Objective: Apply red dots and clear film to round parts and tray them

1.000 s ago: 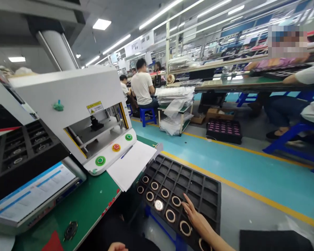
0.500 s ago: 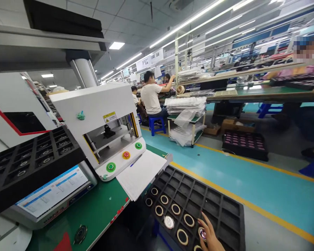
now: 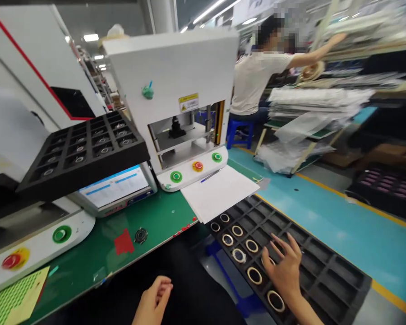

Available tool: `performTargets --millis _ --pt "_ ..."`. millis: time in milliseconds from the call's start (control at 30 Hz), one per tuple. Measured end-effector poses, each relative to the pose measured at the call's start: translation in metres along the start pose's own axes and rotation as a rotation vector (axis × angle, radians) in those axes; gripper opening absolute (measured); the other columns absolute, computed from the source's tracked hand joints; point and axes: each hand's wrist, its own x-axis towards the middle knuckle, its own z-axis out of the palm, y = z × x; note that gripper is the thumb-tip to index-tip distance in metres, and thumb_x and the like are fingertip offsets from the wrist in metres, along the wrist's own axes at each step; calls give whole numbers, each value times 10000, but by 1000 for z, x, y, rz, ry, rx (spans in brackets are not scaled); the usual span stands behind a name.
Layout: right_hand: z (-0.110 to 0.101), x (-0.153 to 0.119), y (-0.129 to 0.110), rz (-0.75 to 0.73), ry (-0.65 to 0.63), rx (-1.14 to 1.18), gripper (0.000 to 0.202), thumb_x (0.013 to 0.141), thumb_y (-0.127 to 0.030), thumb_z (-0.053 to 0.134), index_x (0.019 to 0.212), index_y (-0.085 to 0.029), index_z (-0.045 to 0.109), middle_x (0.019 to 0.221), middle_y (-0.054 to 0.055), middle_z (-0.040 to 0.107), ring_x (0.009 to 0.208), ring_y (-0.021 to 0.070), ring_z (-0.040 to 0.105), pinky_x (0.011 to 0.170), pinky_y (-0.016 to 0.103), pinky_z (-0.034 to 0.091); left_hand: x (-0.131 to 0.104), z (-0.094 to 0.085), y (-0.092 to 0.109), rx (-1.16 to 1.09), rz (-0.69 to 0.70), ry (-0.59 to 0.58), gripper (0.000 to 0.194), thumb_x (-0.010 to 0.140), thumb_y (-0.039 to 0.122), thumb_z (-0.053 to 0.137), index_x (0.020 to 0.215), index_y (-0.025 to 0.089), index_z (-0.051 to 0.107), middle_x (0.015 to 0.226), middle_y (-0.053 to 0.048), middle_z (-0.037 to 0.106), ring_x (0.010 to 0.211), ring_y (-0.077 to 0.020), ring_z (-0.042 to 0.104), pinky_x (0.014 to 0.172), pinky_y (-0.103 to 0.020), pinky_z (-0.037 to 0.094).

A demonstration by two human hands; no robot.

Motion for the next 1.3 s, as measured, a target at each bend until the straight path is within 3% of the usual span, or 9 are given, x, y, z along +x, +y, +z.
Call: performTargets --millis 133,233,367,533,667,867,1100,1200,1300 --pt "73 55 -59 -103 -148 175 353 912 -276 545 1228 -249 390 1411 171 371 1030 224 686 694 388 667 -6 -3 5 74 -34 -34 390 852 501 516 1020 187 675 1067 -134 745 988 -256 700 902 -360 527" --pt "121 68 -103 -176 -300 242 380 923 -250 506 1280 -236 376 1417 185 375 1057 217 667 710 384 662 -13 -5 10 27 -31 23 326 882 429 495 1019 191 672 1070 -129 744 985 -251 699 913 -369 519" --pt "162 44 -163 -334 -583 270 354 885 -283 584 1222 -209 506 1379 183 481 1213 289 589 922 490 593 -20 -18 11 -80 -23 197 274 886 398 495 916 191 672 977 -117 762 881 -250 712 825 -362 537" --pt "190 2 -230 -510 -876 213 492 654 -414 839 1044 -160 678 1411 216 520 1407 427 374 1141 680 289 -24 -33 8 -117 -30 314 211 867 349 531 899 202 679 970 -87 763 884 -232 701 814 -331 530" --pt "197 -17 -257 -495 -914 110 422 686 -410 811 902 -66 698 1392 333 496 1420 490 305 1110 755 199 -29 -31 0 -163 -31 312 176 851 309 552 865 197 688 900 -78 766 843 -231 706 787 -327 526" --pt "199 -26 -258 -496 -937 90 194 720 -280 723 829 -122 700 1344 260 573 1391 452 372 1109 733 228 -28 -27 -13 -324 -47 325 150 811 324 644 833 187 700 866 -82 762 819 -225 691 781 -324 505" --pt "149 -32 -261 -684 -1081 443 235 719 -317 699 909 -183 665 1393 173 564 1413 406 390 1153 690 255 -23 -29 -15 -746 -84 378 638 797 714 542 1004 125 675 861 -129 735 724 -204 660 649 -310 524" --pt "131 -40 -271 -771 -1197 618 255 726 -295 710 953 -198 649 1390 144 579 1398 370 434 1186 655 245 -27 -30 -15 -915 -101 348 611 722 677 680 930 102 690 767 -110 711 569 -149 587 511 -256 469" --pt "138 -45 -275 -758 -1280 735 394 763 -310 717 1125 -210 597 1396 138 576 1311 303 548 1112 543 442 -35 -32 -23 -1037 -121 418 511 667 556 802 862 95 696 691 -79 689 483 -90 495 445 -208 384"
